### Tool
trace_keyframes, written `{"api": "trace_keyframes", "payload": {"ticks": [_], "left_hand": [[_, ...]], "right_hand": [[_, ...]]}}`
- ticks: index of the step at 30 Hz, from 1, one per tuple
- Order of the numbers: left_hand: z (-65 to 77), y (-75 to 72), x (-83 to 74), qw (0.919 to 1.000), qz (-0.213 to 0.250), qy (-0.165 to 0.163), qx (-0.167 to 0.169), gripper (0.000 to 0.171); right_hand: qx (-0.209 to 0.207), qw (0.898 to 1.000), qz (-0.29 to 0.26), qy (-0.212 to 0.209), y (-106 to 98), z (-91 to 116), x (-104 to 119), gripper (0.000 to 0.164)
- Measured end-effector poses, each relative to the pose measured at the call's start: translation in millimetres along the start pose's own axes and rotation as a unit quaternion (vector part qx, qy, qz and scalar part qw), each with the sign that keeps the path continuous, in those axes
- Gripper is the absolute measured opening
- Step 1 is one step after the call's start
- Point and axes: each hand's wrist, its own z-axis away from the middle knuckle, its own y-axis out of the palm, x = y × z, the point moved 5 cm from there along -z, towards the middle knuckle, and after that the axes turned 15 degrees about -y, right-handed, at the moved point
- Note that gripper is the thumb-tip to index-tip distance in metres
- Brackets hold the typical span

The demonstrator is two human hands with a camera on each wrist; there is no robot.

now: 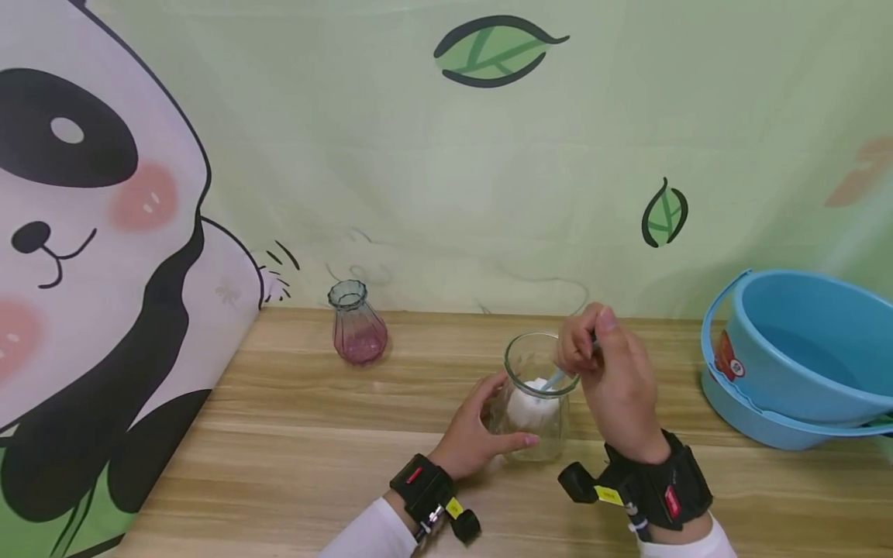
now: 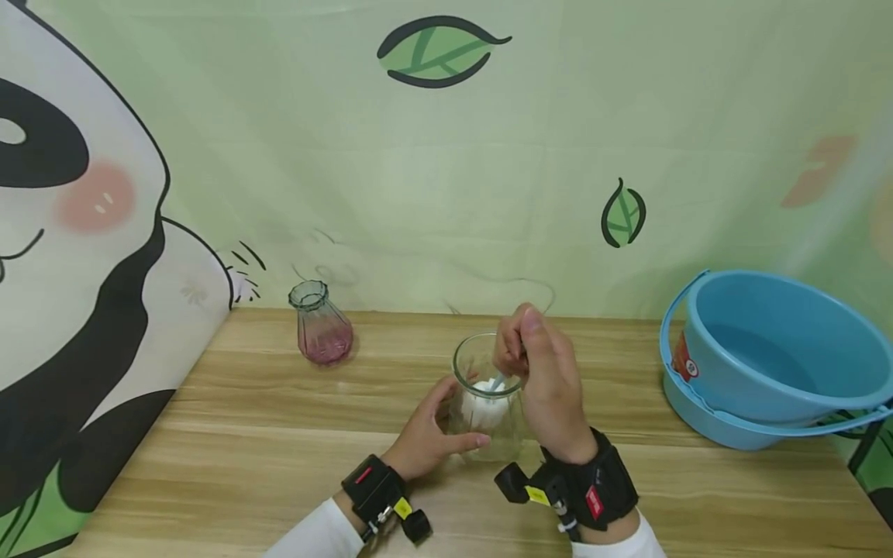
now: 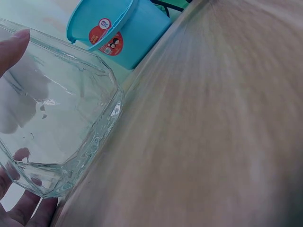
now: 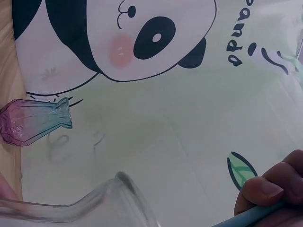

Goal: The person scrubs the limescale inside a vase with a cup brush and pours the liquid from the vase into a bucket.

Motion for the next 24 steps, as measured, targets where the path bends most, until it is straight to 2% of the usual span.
{"api": "trace_keyframes", "payload": {"ticks": [6,12,18,24], "left_hand": [[-6.3,2.0,11.6,1.0000,0.002,0.002,-0.002,0.082],[-16.1,4.5,29.8,0.9999,-0.009,-0.001,-0.007,0.084],[-18.5,5.1,33.2,0.9998,-0.014,0.003,-0.011,0.084],[-18.1,5.0,32.9,0.9998,-0.017,0.004,-0.010,0.084]], "right_hand": [[0.003,0.997,0.048,0.054,-1,6,-14,0.039],[0.033,0.989,0.104,0.098,0,14,-25,0.039],[0.054,0.985,0.120,0.112,3,17,-31,0.040],[0.059,0.984,0.124,0.116,4,17,-32,0.040]]}}
